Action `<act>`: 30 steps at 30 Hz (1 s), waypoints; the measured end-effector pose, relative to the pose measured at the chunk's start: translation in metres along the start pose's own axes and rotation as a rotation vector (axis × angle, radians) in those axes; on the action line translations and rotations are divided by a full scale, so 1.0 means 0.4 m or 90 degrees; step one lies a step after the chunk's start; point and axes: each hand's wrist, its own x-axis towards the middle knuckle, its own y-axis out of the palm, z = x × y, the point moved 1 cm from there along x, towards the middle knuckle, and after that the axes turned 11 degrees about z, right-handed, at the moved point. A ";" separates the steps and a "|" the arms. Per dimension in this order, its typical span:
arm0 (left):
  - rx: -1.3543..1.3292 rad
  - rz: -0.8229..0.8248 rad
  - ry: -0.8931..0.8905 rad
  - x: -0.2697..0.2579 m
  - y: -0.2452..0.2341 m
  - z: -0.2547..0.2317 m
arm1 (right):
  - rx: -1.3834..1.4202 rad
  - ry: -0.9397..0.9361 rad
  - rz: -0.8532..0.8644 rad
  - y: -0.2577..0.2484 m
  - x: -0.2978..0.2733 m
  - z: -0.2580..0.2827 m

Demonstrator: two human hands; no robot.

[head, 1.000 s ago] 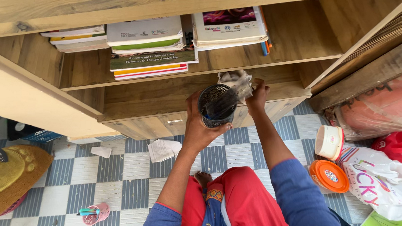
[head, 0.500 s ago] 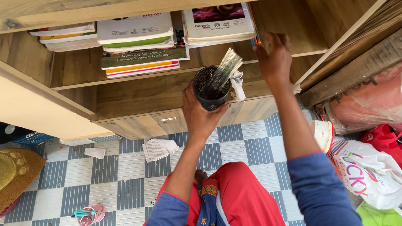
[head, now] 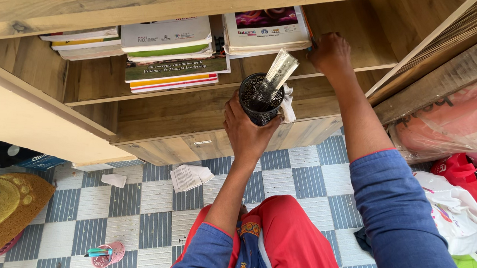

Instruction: The person wipes down various small items including a ruler, a small blue cap, and a decorative black cup with a white cloth while sitting in front of a shelf.

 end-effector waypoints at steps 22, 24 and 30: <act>-0.008 0.041 -0.015 0.020 0.004 -0.019 | -0.231 0.046 -0.008 0.020 0.051 0.008; -0.003 0.032 -0.003 0.024 0.005 -0.025 | -0.232 0.043 0.007 0.018 0.060 0.001; -0.011 0.013 0.034 0.035 0.014 -0.022 | -0.204 0.092 0.031 -0.004 0.056 -0.015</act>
